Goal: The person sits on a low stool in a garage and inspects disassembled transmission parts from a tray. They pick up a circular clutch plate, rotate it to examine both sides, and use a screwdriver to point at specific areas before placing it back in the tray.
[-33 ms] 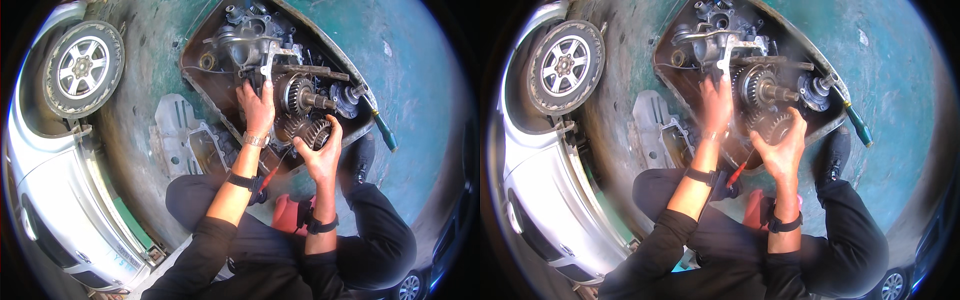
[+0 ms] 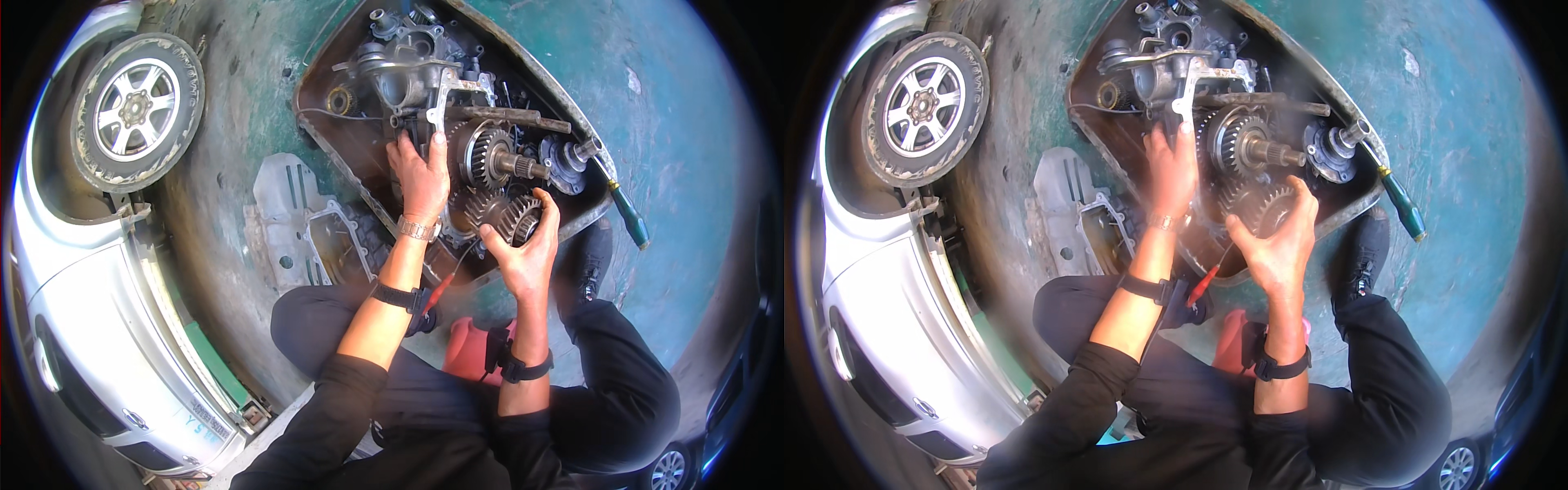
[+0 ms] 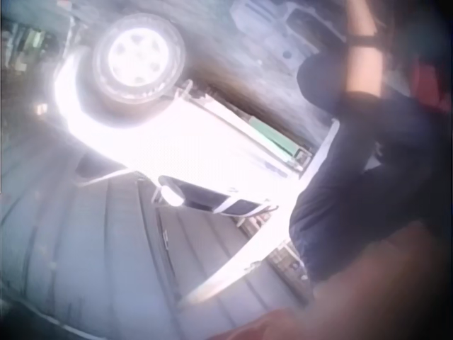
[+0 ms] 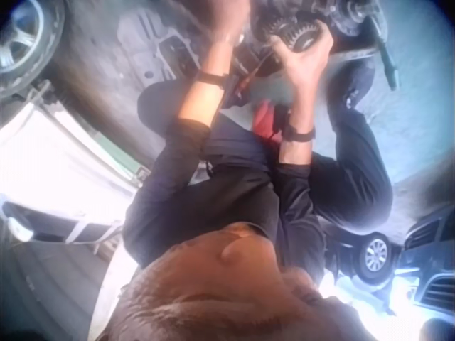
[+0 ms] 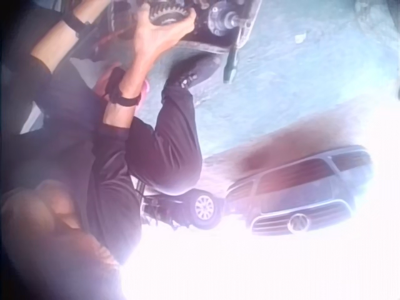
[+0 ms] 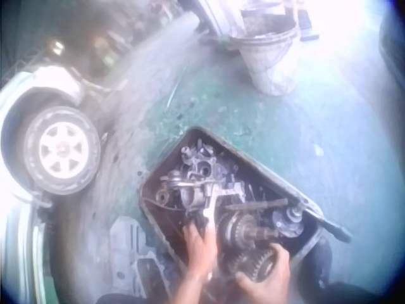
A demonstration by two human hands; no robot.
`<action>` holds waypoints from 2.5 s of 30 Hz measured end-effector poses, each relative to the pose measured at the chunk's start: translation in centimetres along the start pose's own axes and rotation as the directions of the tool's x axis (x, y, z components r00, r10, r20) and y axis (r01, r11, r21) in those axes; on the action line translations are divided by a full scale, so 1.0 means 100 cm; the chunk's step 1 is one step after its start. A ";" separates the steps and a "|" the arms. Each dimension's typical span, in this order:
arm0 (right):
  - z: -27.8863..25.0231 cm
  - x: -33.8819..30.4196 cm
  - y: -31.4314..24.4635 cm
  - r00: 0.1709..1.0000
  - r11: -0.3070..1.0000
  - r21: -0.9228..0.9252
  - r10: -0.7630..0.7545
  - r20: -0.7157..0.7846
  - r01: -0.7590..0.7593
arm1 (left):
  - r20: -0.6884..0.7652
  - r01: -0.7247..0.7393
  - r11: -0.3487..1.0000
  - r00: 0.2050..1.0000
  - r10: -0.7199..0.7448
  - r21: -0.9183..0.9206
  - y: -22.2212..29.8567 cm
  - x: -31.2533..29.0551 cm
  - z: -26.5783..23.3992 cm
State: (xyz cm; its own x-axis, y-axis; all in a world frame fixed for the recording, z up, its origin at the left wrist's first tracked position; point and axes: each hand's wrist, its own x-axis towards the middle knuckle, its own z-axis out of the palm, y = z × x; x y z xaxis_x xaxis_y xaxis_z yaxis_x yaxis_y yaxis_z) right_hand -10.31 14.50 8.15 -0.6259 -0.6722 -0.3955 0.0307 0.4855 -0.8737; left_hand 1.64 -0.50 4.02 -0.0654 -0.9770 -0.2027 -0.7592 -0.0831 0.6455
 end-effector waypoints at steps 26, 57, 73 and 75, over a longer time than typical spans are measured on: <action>-0.001 -0.002 0.000 0.994 0.994 -0.009 -0.109 -0.032 0.108 | 0.031 -0.022 0.999 0.999 0.023 -0.023 0.004 0.001 -0.005; 0.006 0.009 0.055 0.995 0.976 0.211 -0.071 0.071 0.054 | -0.082 0.035 0.995 0.996 -0.027 0.097 -0.010 -0.003 0.024; 0.023 0.015 0.047 1.000 0.879 0.477 -0.020 -0.013 0.023 | -0.015 0.140 0.985 0.990 -0.140 0.095 0.011 -0.008 0.011; 0.025 0.016 0.042 1.000 0.898 0.441 -0.012 -0.007 0.014 | -0.005 0.146 0.984 0.989 -0.146 0.104 0.012 -0.009 0.008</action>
State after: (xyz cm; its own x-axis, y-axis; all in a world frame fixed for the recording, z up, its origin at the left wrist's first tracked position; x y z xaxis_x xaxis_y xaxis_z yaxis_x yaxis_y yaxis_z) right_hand -9.29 14.07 3.14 -0.6317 -0.6739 -0.3830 0.3623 0.1802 -0.9145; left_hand 0.24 0.39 4.37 0.0496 -0.9553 -0.2914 -0.8236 -0.2041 0.5292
